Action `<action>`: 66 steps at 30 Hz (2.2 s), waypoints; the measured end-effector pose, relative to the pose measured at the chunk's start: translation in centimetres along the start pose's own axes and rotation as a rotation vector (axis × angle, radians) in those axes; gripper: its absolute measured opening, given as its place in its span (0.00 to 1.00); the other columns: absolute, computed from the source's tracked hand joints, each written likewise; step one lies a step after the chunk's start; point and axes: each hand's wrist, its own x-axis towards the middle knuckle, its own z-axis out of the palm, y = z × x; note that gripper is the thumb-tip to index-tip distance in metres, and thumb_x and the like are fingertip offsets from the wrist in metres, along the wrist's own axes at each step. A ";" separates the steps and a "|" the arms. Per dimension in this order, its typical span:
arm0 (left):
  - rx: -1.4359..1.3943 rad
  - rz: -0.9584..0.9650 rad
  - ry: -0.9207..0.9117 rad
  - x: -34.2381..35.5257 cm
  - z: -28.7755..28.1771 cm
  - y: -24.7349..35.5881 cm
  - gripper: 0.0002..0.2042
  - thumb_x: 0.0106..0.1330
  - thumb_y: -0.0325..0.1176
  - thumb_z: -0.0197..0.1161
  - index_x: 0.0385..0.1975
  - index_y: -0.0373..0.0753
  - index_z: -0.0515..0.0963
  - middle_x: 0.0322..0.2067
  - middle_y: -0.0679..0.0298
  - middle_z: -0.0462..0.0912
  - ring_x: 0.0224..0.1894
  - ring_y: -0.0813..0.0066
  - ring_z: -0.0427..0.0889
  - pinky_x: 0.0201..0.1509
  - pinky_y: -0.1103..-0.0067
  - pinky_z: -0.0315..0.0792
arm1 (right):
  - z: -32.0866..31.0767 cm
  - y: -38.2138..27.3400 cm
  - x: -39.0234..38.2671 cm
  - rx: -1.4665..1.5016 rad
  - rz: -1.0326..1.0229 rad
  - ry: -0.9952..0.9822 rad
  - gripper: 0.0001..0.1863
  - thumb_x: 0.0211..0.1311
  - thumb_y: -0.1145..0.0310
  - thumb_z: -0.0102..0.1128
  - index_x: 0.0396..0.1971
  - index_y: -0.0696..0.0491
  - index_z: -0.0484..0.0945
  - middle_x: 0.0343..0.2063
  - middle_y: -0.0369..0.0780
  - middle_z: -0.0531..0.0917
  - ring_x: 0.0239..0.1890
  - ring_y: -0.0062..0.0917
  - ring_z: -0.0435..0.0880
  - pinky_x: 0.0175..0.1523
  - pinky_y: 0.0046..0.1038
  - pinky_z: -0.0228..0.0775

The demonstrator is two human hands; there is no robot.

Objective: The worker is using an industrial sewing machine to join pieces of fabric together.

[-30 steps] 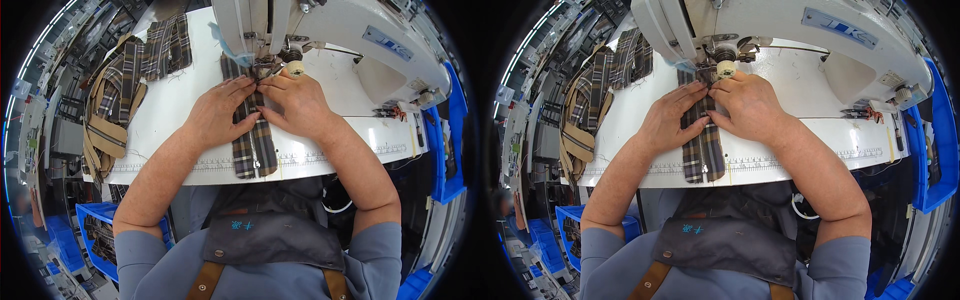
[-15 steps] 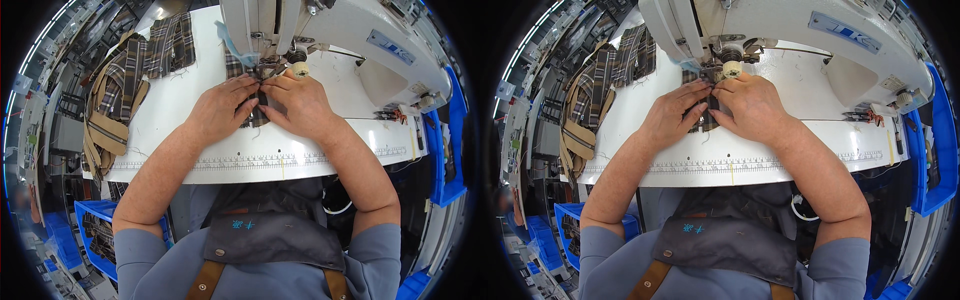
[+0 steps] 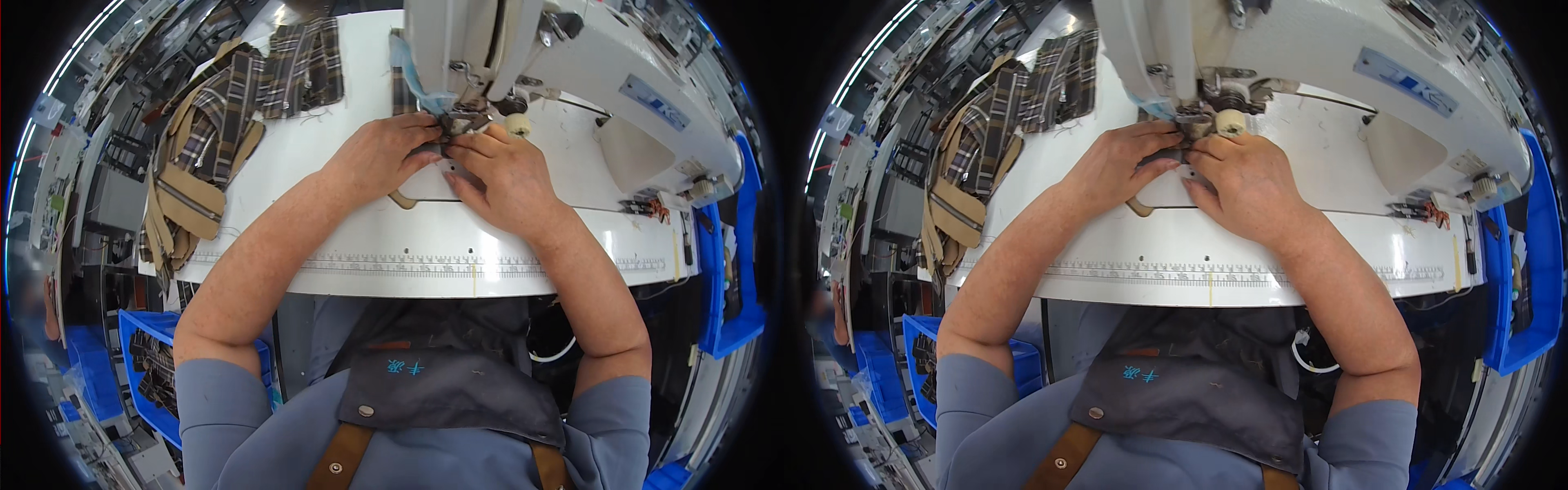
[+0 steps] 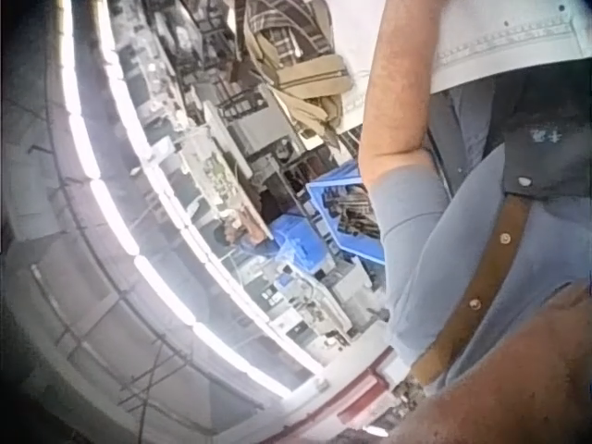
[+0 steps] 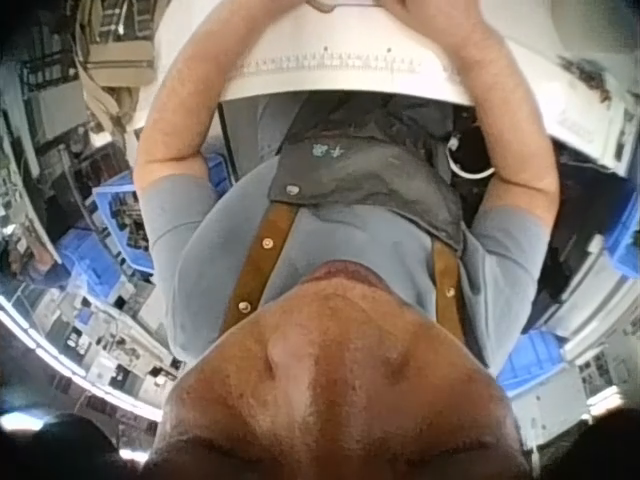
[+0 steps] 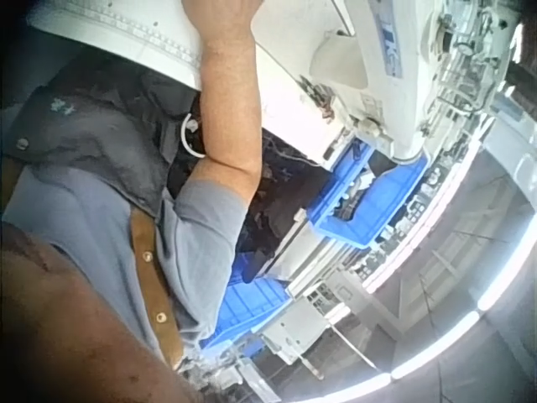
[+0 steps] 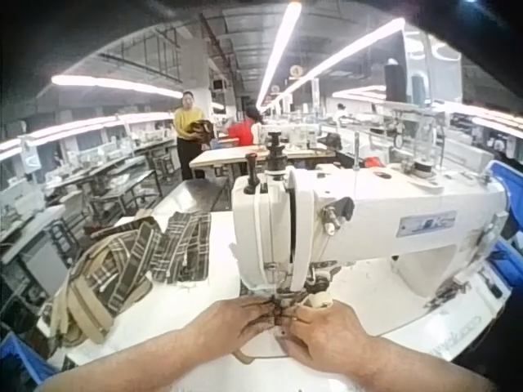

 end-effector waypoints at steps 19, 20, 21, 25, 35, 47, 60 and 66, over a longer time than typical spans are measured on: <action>1.053 0.285 -0.288 3.6 -4.4 -4.2 0.06 0.61 0.26 0.62 0.32 0.42 0.85 0.36 0.67 0.87 0.51 0.70 0.85 0.71 0.73 0.69 | -0.6 -0.1 0.0 0.003 -0.015 -0.029 0.13 0.58 0.67 0.71 0.42 0.56 0.87 0.43 0.38 0.87 0.44 0.34 0.86 0.46 0.35 0.80; 1.158 0.211 -0.248 3.1 -5.7 -5.1 0.05 0.60 0.26 0.63 0.30 0.43 0.85 0.33 0.68 0.86 0.51 0.70 0.85 0.72 0.73 0.69 | -0.6 -0.2 0.0 0.004 -0.013 -0.029 0.13 0.59 0.67 0.70 0.42 0.56 0.87 0.43 0.39 0.87 0.45 0.34 0.85 0.47 0.35 0.80; 1.120 0.149 -0.206 2.6 -6.5 -6.8 0.05 0.58 0.25 0.63 0.30 0.43 0.85 0.33 0.68 0.85 0.51 0.69 0.85 0.72 0.73 0.69 | -0.7 -0.3 0.1 0.005 -0.018 -0.030 0.13 0.59 0.67 0.70 0.42 0.56 0.87 0.43 0.39 0.87 0.45 0.34 0.85 0.47 0.35 0.80; 0.930 0.006 0.381 -3.2 -8.3 -12.1 0.07 0.58 0.29 0.68 0.37 0.43 0.87 0.43 0.66 0.84 0.55 0.63 0.82 0.74 0.58 0.63 | -0.6 -0.7 0.5 0.006 -0.025 -0.052 0.14 0.60 0.67 0.70 0.44 0.56 0.87 0.44 0.39 0.86 0.45 0.34 0.85 0.48 0.35 0.80; 0.963 -0.714 0.326 -7.3 -12.8 -11.4 0.15 0.62 0.50 0.72 0.34 0.44 0.87 0.41 0.63 0.84 0.49 0.62 0.83 0.56 0.62 0.66 | -0.5 -0.3 0.3 0.023 -0.010 -0.056 0.14 0.61 0.66 0.69 0.45 0.56 0.86 0.45 0.40 0.85 0.47 0.35 0.85 0.48 0.35 0.80; -1.209 -0.711 0.204 -9.1 -6.9 5.3 0.10 0.74 0.34 0.67 0.28 0.44 0.76 0.29 0.74 0.82 0.31 0.89 0.78 0.37 0.86 0.74 | -0.4 -0.3 -0.2 0.143 0.005 0.006 0.27 0.55 0.65 0.75 0.56 0.52 0.79 0.50 0.42 0.84 0.50 0.40 0.85 0.51 0.38 0.80; 0.167 -0.477 -0.152 -4.6 -3.6 8.1 0.20 0.65 0.36 0.72 0.50 0.36 0.73 0.35 0.56 0.85 0.30 0.62 0.85 0.33 0.70 0.76 | 0.6 0.6 -0.7 -0.037 -0.199 0.052 0.12 0.55 0.70 0.66 0.40 0.52 0.89 0.39 0.36 0.89 0.42 0.28 0.87 0.43 0.30 0.82; 0.068 0.025 0.043 -2.3 0.2 2.6 0.18 0.67 0.35 0.66 0.55 0.35 0.81 0.58 0.56 0.82 0.55 0.58 0.83 0.57 0.65 0.76 | 1.0 0.5 -0.5 -0.059 -0.254 -0.001 0.13 0.54 0.71 0.64 0.40 0.55 0.88 0.40 0.39 0.90 0.43 0.29 0.88 0.45 0.32 0.82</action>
